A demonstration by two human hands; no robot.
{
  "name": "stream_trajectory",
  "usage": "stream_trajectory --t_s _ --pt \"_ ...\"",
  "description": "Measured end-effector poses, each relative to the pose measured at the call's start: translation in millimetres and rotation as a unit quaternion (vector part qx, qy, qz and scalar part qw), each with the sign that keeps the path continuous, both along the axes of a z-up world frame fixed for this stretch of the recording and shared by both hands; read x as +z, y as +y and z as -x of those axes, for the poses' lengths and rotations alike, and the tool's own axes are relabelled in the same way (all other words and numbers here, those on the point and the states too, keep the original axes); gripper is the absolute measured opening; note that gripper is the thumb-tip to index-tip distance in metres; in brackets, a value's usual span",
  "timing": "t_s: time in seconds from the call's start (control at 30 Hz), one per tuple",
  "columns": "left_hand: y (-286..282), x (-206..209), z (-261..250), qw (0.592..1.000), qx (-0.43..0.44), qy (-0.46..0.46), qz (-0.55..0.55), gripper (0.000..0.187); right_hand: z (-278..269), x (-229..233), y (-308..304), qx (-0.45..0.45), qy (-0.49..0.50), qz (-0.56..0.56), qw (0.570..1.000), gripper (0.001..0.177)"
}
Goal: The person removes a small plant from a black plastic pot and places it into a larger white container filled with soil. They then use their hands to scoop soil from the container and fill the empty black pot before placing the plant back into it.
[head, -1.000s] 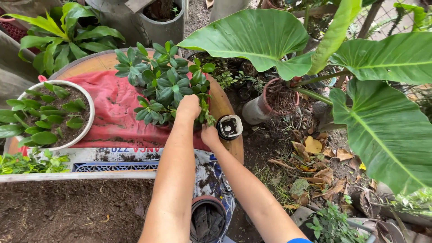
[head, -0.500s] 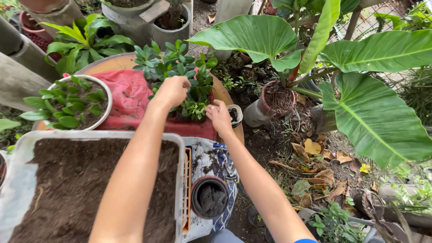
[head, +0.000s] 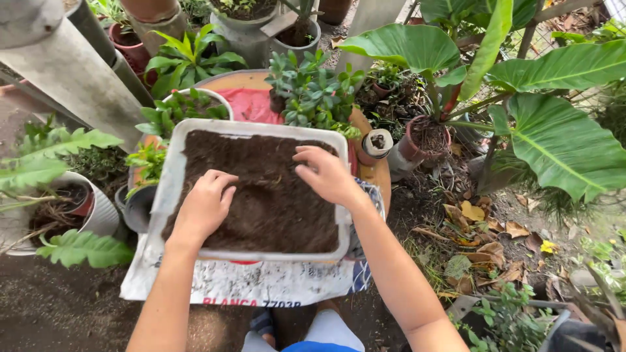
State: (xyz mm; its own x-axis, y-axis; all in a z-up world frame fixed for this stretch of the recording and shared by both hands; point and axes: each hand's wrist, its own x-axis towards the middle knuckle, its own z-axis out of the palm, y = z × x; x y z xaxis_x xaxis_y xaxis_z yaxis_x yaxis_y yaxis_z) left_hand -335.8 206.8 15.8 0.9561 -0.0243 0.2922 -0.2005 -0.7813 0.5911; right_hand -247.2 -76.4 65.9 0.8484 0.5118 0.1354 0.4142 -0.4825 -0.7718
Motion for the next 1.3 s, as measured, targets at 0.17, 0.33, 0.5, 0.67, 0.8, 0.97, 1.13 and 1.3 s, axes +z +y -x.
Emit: stream_trajectory --t_s 0.17,0.33,0.5,0.67,0.8,0.97,1.13,1.3 --pt "28 -20 35 0.997 0.068 -0.013 -0.032 0.023 14 -46 56 0.059 0.004 0.132 0.99 0.051" --pt "22 -20 37 0.982 0.163 0.007 -0.092 0.037 13 -87 85 0.064 -0.061 0.291 0.953 0.087" --pt "26 -35 31 0.978 0.126 0.134 -0.096 0.033 33 -74 91 0.108 0.07 0.353 0.927 0.07" --pt "27 -10 40 0.992 0.071 -0.024 0.097 0.024 43 -6 101 0.157 0.117 0.355 0.914 0.051" --pt "25 -2 44 0.968 0.167 -0.102 0.157 0.022 0 -34 120 0.123 -0.09 0.2 0.968 0.038" --pt "29 4 49 0.947 0.182 -0.137 0.228 0.023 -21 -53 187 0.122 -0.184 0.149 0.964 0.05" --pt "38 2 48 0.932 0.162 -0.111 0.306 0.022 -20 -73 226 0.107 -0.276 0.205 0.933 0.069" --pt "40 10 50 0.94 0.137 -0.098 0.296 0.02 -20 -95 226 0.074 -0.291 0.237 0.924 0.072"
